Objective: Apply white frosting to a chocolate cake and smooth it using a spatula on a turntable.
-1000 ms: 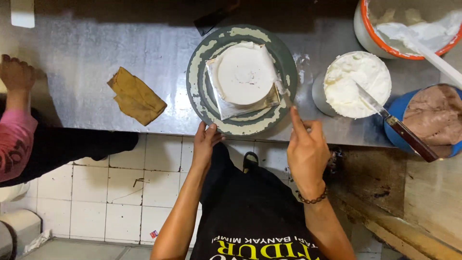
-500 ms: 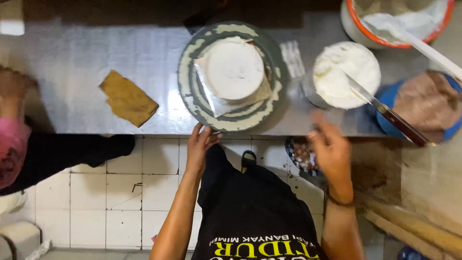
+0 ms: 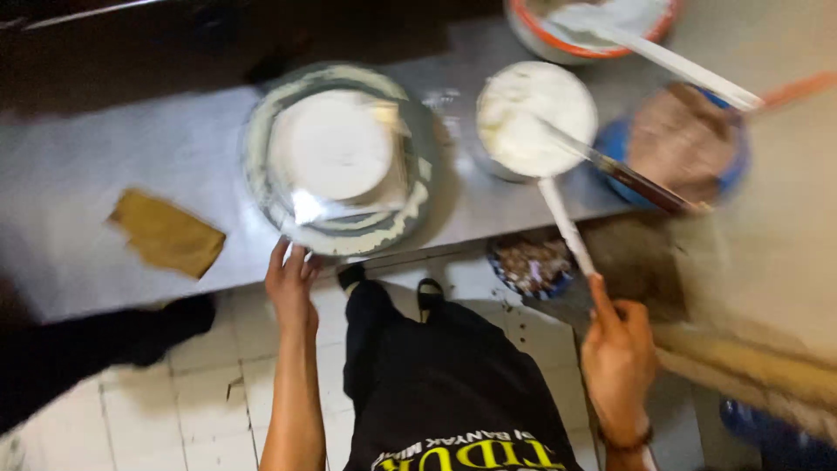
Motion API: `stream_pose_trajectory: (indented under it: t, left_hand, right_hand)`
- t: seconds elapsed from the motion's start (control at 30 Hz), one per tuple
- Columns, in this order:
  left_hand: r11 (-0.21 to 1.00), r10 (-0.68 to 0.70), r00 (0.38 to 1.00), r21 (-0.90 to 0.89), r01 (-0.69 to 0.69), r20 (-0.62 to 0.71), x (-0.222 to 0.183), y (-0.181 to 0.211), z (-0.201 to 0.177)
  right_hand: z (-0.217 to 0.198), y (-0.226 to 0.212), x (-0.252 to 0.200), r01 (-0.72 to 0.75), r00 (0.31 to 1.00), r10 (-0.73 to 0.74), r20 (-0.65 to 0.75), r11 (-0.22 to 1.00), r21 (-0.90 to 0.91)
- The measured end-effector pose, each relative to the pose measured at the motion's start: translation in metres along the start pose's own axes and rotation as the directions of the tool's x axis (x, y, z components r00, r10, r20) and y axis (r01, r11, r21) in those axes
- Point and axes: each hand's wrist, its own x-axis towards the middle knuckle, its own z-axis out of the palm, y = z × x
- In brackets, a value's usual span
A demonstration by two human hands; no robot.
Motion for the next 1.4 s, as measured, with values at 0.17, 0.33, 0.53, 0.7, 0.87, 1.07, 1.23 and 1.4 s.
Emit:
stream_pose_trajectory:
  t: [0.17, 0.33, 0.53, 0.7, 0.87, 1.07, 1.23, 1.4]
  left_hand:
    - [0.975, -0.090, 0.994, 0.196, 0.100, -0.061, 0.012, -0.001, -0.004]
    - [0.998, -0.055, 0.997, -0.001, 0.055, 0.049, 0.023, -0.044, -0.016]
    - [0.996, -0.080, 0.991, 0.057, 0.074, 0.109, 0.017, -0.035, -0.017]
    - [0.996, -0.085, 0.988, 0.019, 0.083, 0.130, 0.023, -0.054, -0.022]
    - [0.995, -0.098, 0.986, 0.041, 0.093, 0.135, 0.013, -0.037, -0.014]
    - [0.993, -0.071, 0.994, 0.097, 0.062, 0.087, 0.004, -0.022, -0.020]
    - [0.992, -0.105, 0.994, 0.072, 0.103, 0.028, -0.022, -0.009, -0.022]
    - [0.990, -0.131, 0.991, 0.043, 0.131, -0.012, -0.033, -0.018, -0.014]
  right_hand:
    - [0.009, -0.053, 0.038, 0.055, 0.997, -0.065, 0.030, 0.962, 0.268]
    - [0.011, -0.126, 0.088, 0.220, 0.973, -0.177, -0.147, 0.902, 0.371]
    - [0.001, -0.162, 0.106, 0.251, 0.968, -0.227, -0.107, 0.862, 0.440]
    - [0.000, -0.173, 0.105, 0.214, 0.972, -0.236, -0.014, 0.850, 0.481]
    - [0.015, -0.171, 0.096, 0.201, 0.956, -0.284, 0.070, 0.813, 0.546]
    - [-0.004, -0.102, 0.097, -0.584, 0.772, -0.204, 0.602, 0.148, 0.798]
    - [0.061, 0.015, 0.042, -0.634, 0.770, 0.270, 0.579, 0.222, 0.741]
    - [0.062, -0.014, 0.036, -0.672, 0.740, 0.329, 0.587, 0.402, 0.622]
